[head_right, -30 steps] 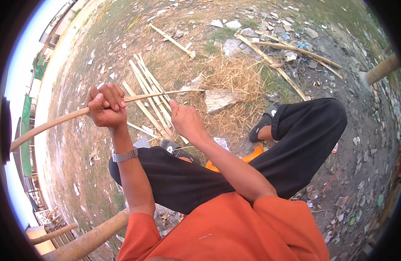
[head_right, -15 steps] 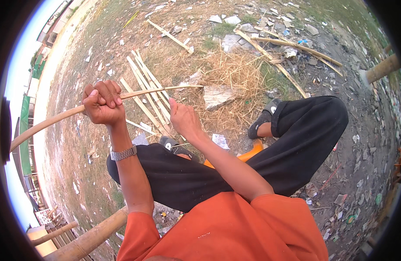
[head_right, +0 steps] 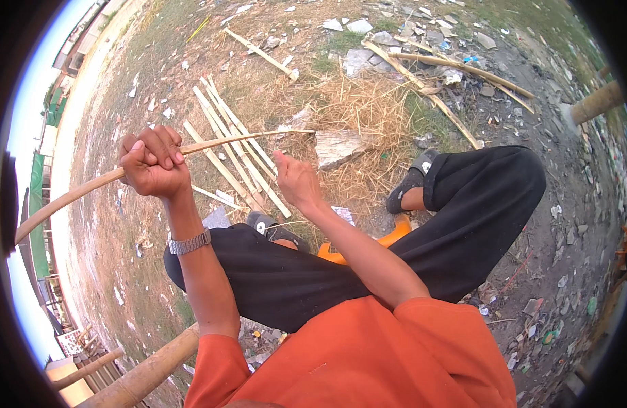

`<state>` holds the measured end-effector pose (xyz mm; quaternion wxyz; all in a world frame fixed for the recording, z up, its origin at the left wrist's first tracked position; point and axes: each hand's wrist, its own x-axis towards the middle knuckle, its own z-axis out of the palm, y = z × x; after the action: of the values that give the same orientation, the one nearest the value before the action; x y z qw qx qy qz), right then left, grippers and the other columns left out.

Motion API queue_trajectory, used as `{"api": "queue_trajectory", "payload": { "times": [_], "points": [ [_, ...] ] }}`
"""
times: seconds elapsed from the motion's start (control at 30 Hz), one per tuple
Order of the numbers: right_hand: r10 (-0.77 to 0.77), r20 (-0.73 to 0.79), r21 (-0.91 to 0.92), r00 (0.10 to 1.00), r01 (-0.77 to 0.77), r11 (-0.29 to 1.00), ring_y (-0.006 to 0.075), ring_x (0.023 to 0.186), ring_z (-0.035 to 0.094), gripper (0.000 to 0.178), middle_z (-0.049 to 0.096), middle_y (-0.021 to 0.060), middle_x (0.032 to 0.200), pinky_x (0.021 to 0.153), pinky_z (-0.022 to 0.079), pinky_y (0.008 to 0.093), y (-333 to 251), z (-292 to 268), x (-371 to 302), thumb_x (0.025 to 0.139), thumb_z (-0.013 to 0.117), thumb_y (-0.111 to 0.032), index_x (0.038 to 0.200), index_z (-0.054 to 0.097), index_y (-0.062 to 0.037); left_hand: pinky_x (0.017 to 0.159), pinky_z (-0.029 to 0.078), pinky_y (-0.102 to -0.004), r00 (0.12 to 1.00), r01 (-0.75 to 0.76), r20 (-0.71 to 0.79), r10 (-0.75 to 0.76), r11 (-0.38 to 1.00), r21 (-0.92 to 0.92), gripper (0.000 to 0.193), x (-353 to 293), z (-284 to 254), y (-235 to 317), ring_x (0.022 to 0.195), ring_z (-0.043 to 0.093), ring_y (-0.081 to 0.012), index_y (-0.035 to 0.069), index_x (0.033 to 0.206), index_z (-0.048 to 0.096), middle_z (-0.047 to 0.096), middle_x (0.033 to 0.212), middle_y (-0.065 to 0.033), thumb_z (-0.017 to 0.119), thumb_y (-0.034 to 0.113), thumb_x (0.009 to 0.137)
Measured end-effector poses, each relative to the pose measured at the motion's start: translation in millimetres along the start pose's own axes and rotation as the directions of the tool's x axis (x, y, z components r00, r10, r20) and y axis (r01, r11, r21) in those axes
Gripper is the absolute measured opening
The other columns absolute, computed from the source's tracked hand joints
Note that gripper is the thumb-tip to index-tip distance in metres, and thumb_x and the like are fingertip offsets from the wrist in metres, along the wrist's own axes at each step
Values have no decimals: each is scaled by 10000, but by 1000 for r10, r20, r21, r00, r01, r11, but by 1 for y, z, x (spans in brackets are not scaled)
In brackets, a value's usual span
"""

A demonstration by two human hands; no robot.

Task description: The person sits on a small stool outdoors and uses a green utility knife to shave the surface of a long, thin bamboo stick. They hold the stick with their left hand and scrape along its length with the knife in their right hand, removing the outer layer.

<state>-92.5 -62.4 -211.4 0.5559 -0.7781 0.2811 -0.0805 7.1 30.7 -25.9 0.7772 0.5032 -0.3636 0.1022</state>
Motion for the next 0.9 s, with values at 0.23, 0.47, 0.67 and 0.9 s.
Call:
{"api": "queue_trajectory", "payload": {
  "times": [0.23, 0.47, 0.67, 0.9],
  "points": [
    [163, 46, -68, 985, -160, 985, 463, 782, 616, 703, 621, 318, 758, 773, 459, 533, 19, 3, 30, 993, 253, -470, 798, 658, 71, 386, 295, -280, 1000, 3, 1, -3, 1000, 11, 231, 1, -3, -4, 309, 239, -122, 142, 575, 302, 286, 385, -29, 365, 127, 797],
    [278, -55, -207, 959, -283, 936, 480, 934, 603, 756, 627, 338, 902, 872, 446, 522, 83, 19, 58, 976, 233, -527, 888, 670, 83, 361, 339, -273, 999, -43, 13, 43, 997, -57, 252, 7, 2, -3, 283, 273, -105, 123, 571, 306, 307, 382, -30, 389, 93, 807],
    [239, -60, -241, 969, -246, 939, 448, 926, 608, 712, 635, 311, 889, 839, 453, 513, 48, -6, 56, 967, 262, -542, 925, 663, 45, 432, 347, -275, 993, -39, -106, 52, 992, 123, 367, 10, 8, -6, 344, 270, -107, 126, 603, 324, 297, 423, 4, 412, 202, 951],
    [7, -107, 173, 994, 12, 985, 358, 606, 520, 661, 535, 212, 618, 663, 404, 471, -26, -32, 28, 986, 299, -511, 679, 514, 33, 738, 402, -340, 993, -98, -60, 98, 995, -4, 598, 10, 24, -17, 699, 394, -141, 74, 945, 476, 388, 732, -16, 309, 647, 932]
  ]
}}
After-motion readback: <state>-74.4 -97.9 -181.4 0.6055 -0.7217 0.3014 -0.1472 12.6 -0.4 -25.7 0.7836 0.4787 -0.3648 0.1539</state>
